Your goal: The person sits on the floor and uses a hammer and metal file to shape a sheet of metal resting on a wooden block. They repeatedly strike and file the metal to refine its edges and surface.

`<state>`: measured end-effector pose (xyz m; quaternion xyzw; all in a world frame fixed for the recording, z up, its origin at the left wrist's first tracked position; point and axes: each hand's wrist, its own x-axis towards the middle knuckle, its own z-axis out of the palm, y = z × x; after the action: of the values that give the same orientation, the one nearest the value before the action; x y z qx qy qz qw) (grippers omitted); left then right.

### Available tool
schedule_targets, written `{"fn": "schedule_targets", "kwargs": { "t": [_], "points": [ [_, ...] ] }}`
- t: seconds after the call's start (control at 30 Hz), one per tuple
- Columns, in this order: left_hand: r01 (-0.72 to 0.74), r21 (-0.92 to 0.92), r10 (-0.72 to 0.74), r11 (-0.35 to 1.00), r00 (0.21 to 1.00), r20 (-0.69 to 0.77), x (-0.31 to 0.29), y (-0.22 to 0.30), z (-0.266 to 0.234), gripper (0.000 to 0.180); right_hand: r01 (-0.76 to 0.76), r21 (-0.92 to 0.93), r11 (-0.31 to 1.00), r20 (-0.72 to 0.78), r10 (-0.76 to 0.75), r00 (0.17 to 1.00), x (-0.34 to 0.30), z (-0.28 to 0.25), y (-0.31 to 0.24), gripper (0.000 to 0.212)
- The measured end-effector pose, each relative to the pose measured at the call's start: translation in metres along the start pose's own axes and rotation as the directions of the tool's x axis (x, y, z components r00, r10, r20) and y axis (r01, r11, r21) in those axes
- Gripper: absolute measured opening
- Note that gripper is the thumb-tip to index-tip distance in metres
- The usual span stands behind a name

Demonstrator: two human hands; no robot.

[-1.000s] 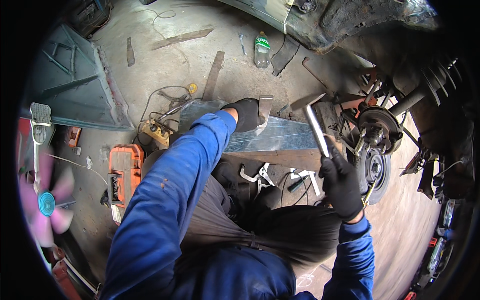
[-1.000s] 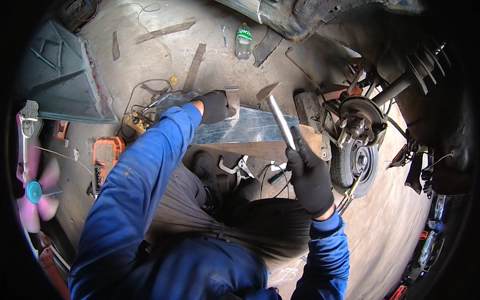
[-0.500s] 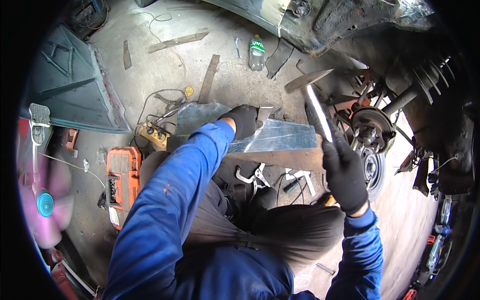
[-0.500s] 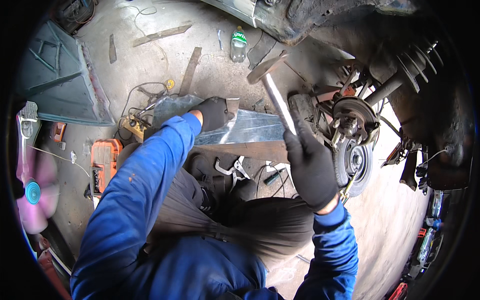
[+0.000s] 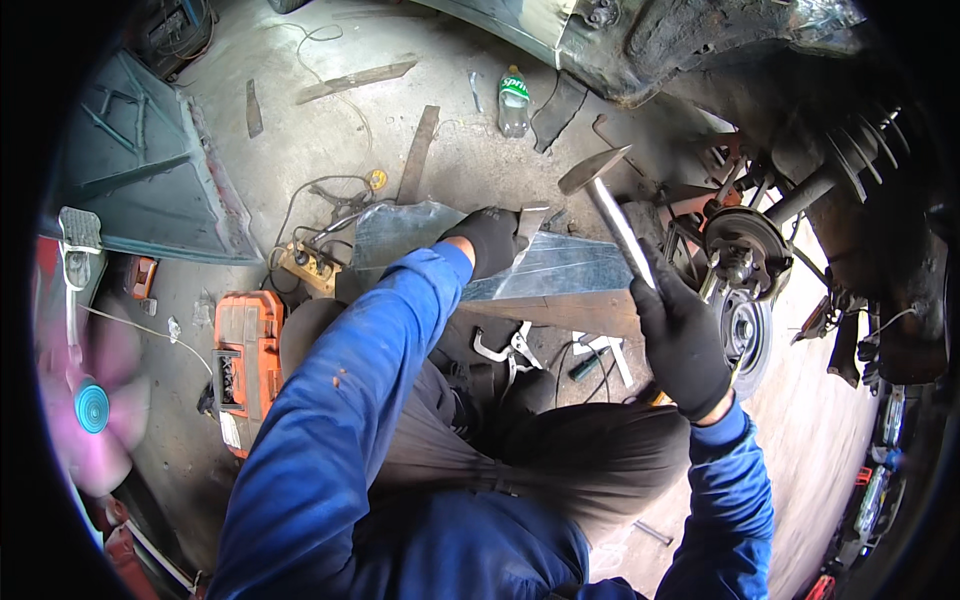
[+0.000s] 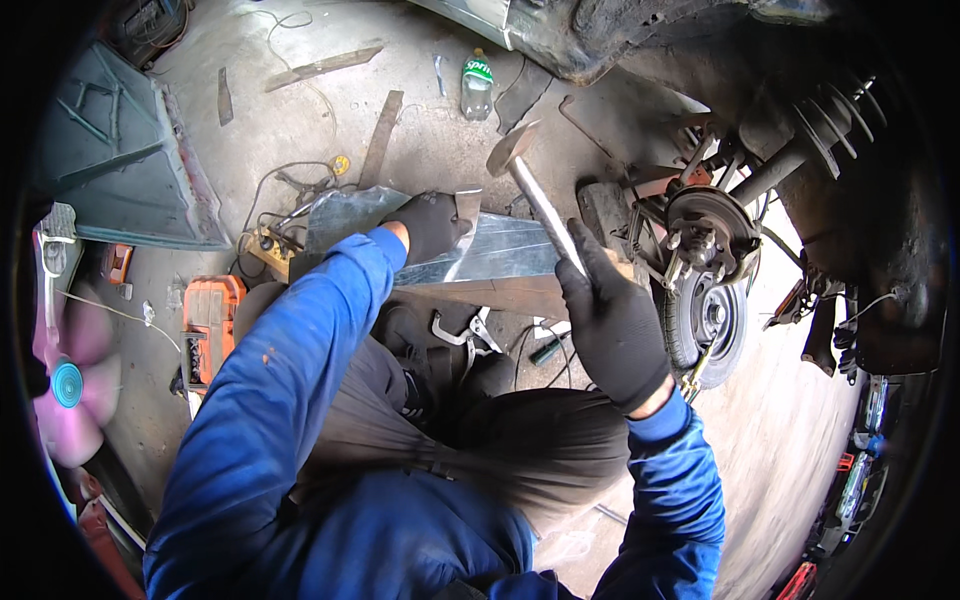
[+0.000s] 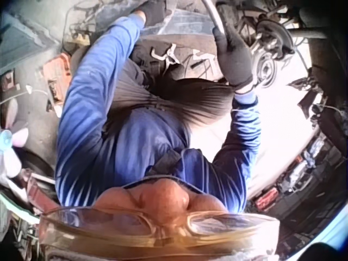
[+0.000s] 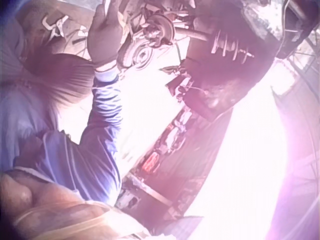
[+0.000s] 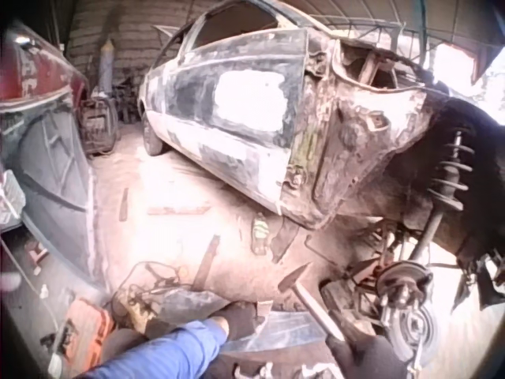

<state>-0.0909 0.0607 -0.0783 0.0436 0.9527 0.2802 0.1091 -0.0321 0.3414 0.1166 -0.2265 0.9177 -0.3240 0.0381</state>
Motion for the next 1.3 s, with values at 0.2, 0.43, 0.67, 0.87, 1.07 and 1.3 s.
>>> {"fn": "schedule_targets", "kwargs": {
  "t": [0.2,0.43,0.67,0.87,1.07,1.3],
  "points": [
    [0.038,-0.005,-0.038,0.999,0.999,-0.017,-0.003,0.002,-0.001,0.051,0.093,0.302,0.949,-0.319,0.008,0.948,0.008,-0.052,-0.053,0.049],
    [0.023,0.016,-0.023,1.0,1.0,-0.002,0.008,0.014,-0.008,0.052,-0.035,-0.118,0.992,0.059,0.042,0.997,0.006,0.011,-0.001,0.041],
    [-0.018,0.084,0.02,0.996,1.0,-0.022,0.01,-0.004,0.006,0.049,-0.135,0.162,0.978,-0.049,0.145,0.988,0.001,-0.035,-0.012,0.051],
    [0.03,-0.034,-0.03,0.999,0.999,-0.012,0.007,0.006,0.001,0.053,0.14,0.374,0.917,-0.448,0.046,0.893,0.013,-0.05,-0.042,0.03],
    [-0.033,0.07,0.03,0.997,0.999,0.032,0.023,0.011,-0.009,0.051,-0.06,-0.186,0.981,0.085,0.077,0.993,0.003,0.002,0.013,0.044],
    [0.015,-0.055,-0.017,0.998,0.999,-0.033,0.008,-0.007,0.017,0.05,-0.083,0.162,0.983,-0.123,0.104,0.987,0.004,-0.041,-0.017,0.05]
  ]
}}
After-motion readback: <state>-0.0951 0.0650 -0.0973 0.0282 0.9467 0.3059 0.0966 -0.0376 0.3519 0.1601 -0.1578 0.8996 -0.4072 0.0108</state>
